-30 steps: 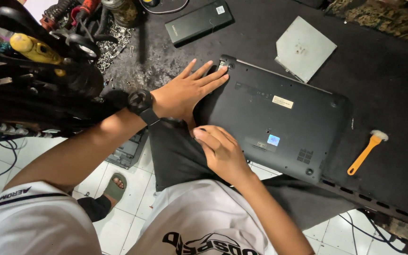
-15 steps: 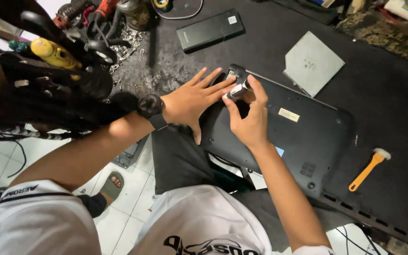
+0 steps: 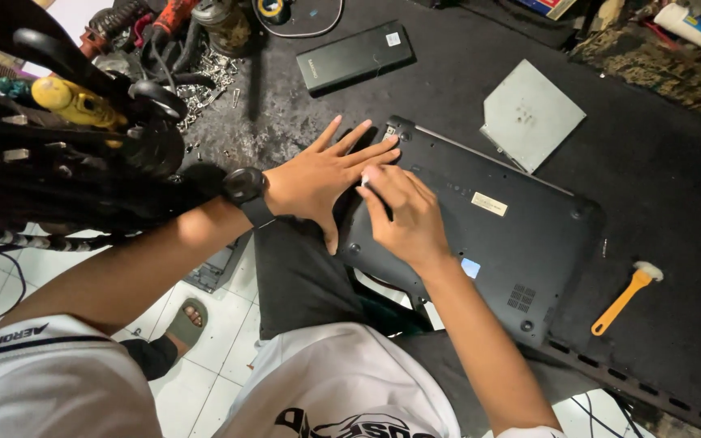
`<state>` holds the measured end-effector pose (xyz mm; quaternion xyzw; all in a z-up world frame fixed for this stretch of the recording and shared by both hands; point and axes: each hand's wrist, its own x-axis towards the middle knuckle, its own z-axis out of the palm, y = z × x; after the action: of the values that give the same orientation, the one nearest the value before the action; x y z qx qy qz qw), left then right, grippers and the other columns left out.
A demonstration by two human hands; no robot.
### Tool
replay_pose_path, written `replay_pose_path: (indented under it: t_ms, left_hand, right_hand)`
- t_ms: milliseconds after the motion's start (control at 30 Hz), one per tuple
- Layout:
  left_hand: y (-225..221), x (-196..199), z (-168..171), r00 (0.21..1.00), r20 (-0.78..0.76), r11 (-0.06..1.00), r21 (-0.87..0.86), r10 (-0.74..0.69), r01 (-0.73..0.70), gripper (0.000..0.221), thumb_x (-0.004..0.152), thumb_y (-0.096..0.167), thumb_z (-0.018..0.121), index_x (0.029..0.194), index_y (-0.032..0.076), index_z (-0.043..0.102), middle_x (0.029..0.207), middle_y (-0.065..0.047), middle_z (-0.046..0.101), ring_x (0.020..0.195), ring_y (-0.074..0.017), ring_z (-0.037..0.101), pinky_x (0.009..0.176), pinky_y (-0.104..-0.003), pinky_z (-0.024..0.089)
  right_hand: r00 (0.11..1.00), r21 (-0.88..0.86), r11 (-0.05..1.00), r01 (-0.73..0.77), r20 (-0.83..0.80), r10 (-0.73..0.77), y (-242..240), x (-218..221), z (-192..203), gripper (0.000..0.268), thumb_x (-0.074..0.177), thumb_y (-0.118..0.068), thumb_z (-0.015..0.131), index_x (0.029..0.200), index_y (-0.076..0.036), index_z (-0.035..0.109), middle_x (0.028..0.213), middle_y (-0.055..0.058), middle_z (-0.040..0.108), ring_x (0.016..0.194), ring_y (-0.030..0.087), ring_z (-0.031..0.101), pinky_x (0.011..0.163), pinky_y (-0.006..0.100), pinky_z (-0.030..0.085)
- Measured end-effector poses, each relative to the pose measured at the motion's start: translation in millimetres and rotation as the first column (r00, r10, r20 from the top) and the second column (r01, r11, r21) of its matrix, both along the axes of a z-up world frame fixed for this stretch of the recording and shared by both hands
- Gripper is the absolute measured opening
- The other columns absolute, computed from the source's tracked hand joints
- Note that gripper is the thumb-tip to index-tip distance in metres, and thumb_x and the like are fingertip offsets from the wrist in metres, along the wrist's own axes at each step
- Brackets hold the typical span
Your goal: Removing the back cover of a laptop by unscrewing fasteners and prying the panel off.
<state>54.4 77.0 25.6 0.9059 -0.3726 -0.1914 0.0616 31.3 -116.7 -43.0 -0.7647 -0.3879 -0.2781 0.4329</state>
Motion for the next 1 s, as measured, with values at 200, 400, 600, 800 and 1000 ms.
replay_pose_path:
  t_ms: [200, 400, 600, 800, 1000]
  left_hand:
    - [1, 1, -2, 1.000, 0.012, 0.999, 0.046, -0.025, 0.024, 0.165, 0.033, 0.068, 0.096, 0.164, 0.017, 0.009, 0.171, 0.002, -0.001, 0.155, -0.0352, -0.007, 0.121, -0.059, -0.006]
    - [0, 1, -6, 0.998, 0.044, 0.996, 0.082, -0.035, 0.031, 0.163, 0.033, 0.072, 0.094, 0.164, 0.020, 0.011, 0.171, 0.004, -0.003, 0.155, -0.0360, -0.007, 0.121, -0.061, -0.003]
    - [-2, 0, -6, 0.999, 0.011, 0.996, 0.078, -0.040, 0.039, 0.157, 0.033, 0.070, 0.094, 0.162, 0.020, 0.020, 0.171, 0.002, -0.002, 0.155, -0.0387, -0.006, 0.121, -0.063, -0.004]
    - [-3, 0, -2, 1.000, -0.008, 0.998, 0.064, -0.021, 0.021, 0.159, 0.034, 0.070, 0.095, 0.162, 0.017, 0.018, 0.171, 0.002, -0.001, 0.155, -0.0382, -0.005, 0.122, -0.061, -0.004]
    - [-3, 1, -4, 1.000, 0.008, 0.995, 0.096, -0.018, 0.017, 0.161, 0.031, 0.073, 0.094, 0.162, 0.018, 0.017, 0.171, 0.003, -0.001, 0.155, -0.0371, -0.003, 0.122, -0.060, -0.002]
  right_hand:
    - [0.992, -0.091, 0.993, 0.074, 0.107, -0.064, 2, -4, 7, 0.062, 0.088, -0.003, 0.081, 0.142, -0.022, 0.057, 0.097, 0.011, 0.065, 0.076, 0.031, 0.070, 0.068, 0.040, 0.059]
    - [0.991, -0.107, 0.991, 0.077, 0.117, -0.065, 0, -3, 11, 0.063, 0.088, -0.003, 0.080, 0.144, -0.025, 0.058, 0.092, 0.011, 0.063, 0.075, 0.031, 0.067, 0.067, 0.041, 0.057]
    - [0.985, -0.107, 0.988, 0.110, 0.142, -0.095, 4, -2, 24, 0.062, 0.092, -0.017, 0.082, 0.146, -0.023, 0.054, 0.099, 0.011, 0.061, 0.081, 0.032, 0.066, 0.072, 0.043, 0.057]
    - [0.994, -0.083, 0.992, 0.099, 0.058, -0.095, 3, 0, 17, 0.059, 0.093, -0.017, 0.081, 0.145, -0.020, 0.053, 0.103, 0.014, 0.063, 0.084, 0.038, 0.067, 0.074, 0.050, 0.055]
    - [0.997, -0.057, 0.996, 0.072, -0.004, -0.072, 2, -5, 8, 0.060, 0.093, -0.009, 0.078, 0.147, -0.016, 0.054, 0.107, 0.017, 0.067, 0.088, 0.040, 0.069, 0.080, 0.050, 0.057]
